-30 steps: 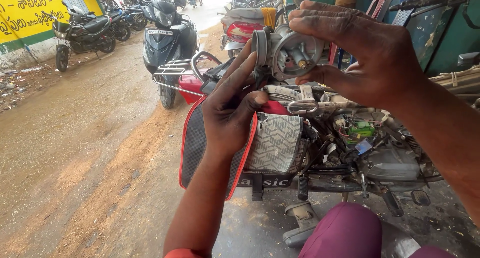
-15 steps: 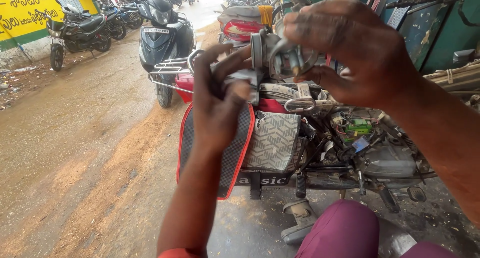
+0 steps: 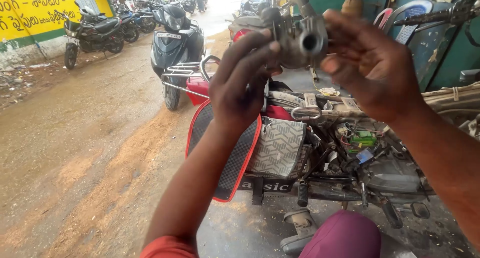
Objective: The person is repairing the carburetor of a motorcycle using a screwdriver.
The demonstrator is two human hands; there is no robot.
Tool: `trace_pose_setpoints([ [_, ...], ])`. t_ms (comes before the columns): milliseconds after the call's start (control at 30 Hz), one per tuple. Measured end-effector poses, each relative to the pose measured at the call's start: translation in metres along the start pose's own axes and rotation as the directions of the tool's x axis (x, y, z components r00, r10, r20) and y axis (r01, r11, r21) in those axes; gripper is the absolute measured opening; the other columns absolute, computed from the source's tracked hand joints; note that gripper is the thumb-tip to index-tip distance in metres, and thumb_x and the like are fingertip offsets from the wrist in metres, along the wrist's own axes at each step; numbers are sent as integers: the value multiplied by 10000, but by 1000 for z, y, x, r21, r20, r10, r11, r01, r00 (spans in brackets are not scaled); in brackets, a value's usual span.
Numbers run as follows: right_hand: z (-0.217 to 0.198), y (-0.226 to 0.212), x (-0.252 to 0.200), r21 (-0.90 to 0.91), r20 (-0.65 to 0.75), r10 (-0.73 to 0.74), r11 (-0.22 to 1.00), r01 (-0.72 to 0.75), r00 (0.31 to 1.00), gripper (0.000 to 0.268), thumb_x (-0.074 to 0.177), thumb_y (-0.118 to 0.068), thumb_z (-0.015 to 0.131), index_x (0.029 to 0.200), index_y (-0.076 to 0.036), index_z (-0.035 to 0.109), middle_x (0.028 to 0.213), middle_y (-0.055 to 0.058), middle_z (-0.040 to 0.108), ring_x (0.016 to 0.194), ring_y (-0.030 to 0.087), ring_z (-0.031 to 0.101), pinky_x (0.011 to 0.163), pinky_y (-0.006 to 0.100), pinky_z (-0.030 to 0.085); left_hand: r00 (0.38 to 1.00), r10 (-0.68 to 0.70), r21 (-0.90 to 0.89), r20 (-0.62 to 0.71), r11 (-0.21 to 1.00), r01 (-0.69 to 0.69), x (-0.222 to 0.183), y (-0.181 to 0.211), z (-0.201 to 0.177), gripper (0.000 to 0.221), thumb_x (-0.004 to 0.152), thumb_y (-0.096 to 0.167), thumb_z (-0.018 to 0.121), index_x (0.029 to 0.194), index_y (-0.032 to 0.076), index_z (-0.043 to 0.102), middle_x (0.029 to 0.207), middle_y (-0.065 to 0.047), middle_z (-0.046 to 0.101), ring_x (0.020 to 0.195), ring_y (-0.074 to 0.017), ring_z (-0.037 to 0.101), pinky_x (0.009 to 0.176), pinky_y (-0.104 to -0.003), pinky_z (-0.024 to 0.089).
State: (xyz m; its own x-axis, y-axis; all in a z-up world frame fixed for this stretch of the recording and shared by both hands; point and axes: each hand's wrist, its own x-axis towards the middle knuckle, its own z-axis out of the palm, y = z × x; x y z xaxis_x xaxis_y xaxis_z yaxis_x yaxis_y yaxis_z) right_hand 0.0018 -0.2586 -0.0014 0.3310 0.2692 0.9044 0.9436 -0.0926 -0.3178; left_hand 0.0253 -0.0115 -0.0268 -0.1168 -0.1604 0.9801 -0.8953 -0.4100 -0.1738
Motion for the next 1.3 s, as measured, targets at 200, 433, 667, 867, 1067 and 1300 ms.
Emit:
trace_pose_setpoints([
  [200, -3, 12, -8, -138, 75, -41, 989, 51, 996, 581, 1050, -112, 715, 1553, 43, 467, 1465, 223, 633, 1348, 266, 646, 1164, 415, 523, 996, 62, -42, -65, 997, -65, -2, -3, 4, 330, 936, -115, 740, 1198, 86, 743, 1357, -127, 634, 1267, -277, 689, 1000, -328, 640],
  [433, -3, 11, -8, -98, 84, -106, 989, 115, 991, 552, 1053, -84, 719, 1532, 44, 476, 1415, 216, 621, 1354, 265, 635, 1155, 392, 520, 984, 175, 40, -39, 984, -173, 0, -2, -2, 378, 912, -113, 708, 1212, 112, 750, 1352, -86, 642, 1325, -299, 649, 1114, -393, 586],
  [667, 1, 6, -6, -100, 70, -104, 989, 110, 992, 560, 1025, -89, 750, 1513, 36, 506, 1396, 206, 638, 1338, 255, 645, 1169, 398, 525, 976, 199, 25, -94, 980, -197, -1, -8, 2, 285, 956, -70, 766, 1179, 106, 745, 1341, -83, 638, 1330, -295, 652, 1109, -392, 608],
  [867, 1, 4, -5, -93, 61, -91, 991, 96, 994, 573, 1010, -96, 758, 1508, 38, 508, 1441, 200, 638, 1385, 262, 640, 1156, 389, 525, 975, 201, -6, -96, 979, -203, 1, -8, -1, 245, 967, -103, 718, 1153, 55, 735, 1340, -123, 634, 1323, -325, 653, 1085, -406, 612],
  [1067, 4, 0, -3, -132, 58, -95, 986, 101, 994, 550, 1010, -71, 764, 1494, 27, 523, 1414, 202, 656, 1359, 257, 654, 1144, 391, 527, 971, 216, -49, -104, 974, -222, 0, -12, -1, 244, 955, -107, 720, 1146, 45, 733, 1328, -141, 631, 1311, -339, 653, 1063, -401, 618],
  [1300, 3, 2, -3, -175, 52, -80, 981, 88, 995, 567, 982, -78, 782, 1484, 8, 532, 1395, 182, 672, 1325, 232, 669, 1113, 375, 540, 973, 203, -31, -106, 978, -207, 0, -10, -2, 247, 965, -120, 705, 1147, 44, 734, 1335, -131, 633, 1313, -326, 657, 1069, -406, 610],
])
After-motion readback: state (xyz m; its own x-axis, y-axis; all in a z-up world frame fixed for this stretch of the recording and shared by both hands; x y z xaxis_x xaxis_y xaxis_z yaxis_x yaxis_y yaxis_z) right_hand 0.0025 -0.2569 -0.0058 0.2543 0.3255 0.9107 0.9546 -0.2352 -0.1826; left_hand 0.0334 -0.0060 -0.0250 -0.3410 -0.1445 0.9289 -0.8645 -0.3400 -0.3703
